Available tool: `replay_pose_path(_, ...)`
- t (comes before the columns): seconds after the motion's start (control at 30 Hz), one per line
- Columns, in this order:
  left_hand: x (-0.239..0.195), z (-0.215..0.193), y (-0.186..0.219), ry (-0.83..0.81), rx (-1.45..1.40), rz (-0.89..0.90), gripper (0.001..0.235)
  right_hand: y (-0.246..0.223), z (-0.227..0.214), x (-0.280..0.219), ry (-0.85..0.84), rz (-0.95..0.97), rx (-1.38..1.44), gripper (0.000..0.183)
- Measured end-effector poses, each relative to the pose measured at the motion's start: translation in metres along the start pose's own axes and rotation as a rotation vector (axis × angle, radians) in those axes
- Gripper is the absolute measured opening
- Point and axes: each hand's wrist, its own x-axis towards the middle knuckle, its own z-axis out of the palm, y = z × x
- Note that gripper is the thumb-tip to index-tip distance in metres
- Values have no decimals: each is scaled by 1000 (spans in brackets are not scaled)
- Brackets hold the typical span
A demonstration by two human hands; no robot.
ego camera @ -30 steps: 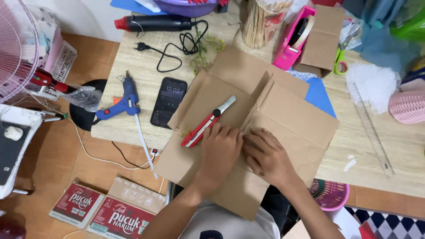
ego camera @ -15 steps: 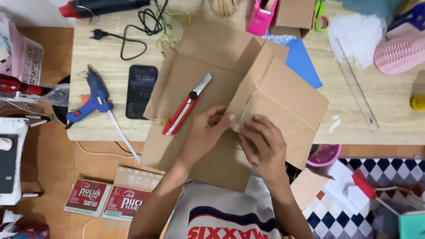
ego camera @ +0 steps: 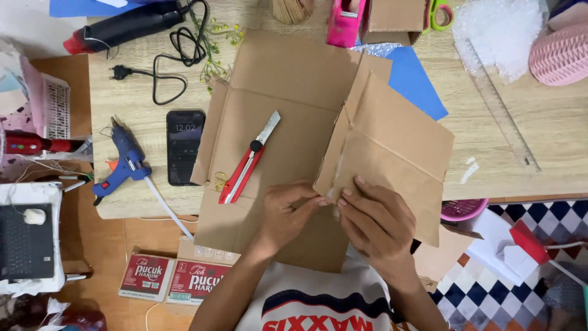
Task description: The person assembles a cardboard structure by applying clear tape to the edges of a flat cardboard piece. They then use a hot glue gun to apply adhesive along the fold lines and press the flaps together to secure the shape.
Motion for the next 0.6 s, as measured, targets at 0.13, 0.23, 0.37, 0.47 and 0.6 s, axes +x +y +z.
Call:
replay_pose_path(0.13,-4,0,-9,19,15,-168,13,6,5,1,-5,-7,-14,3)
replay_pose_path(0.23,15,-7,46,44,401,-321,64,8,16,-15,-142,29,-56,4)
replay_pose_path(0.37,11,-17,19,161,840,-2,44,11,35,-41,-265,57,12,10)
replay_pose_path(0.47,10,-25,-11,39,1210,229,39,18,37,-36,-368,176,22,6)
replay_pose_path(0.6,14,-22,-22,-69,1296,211,32,39,42,-33,-483,333,-131,46)
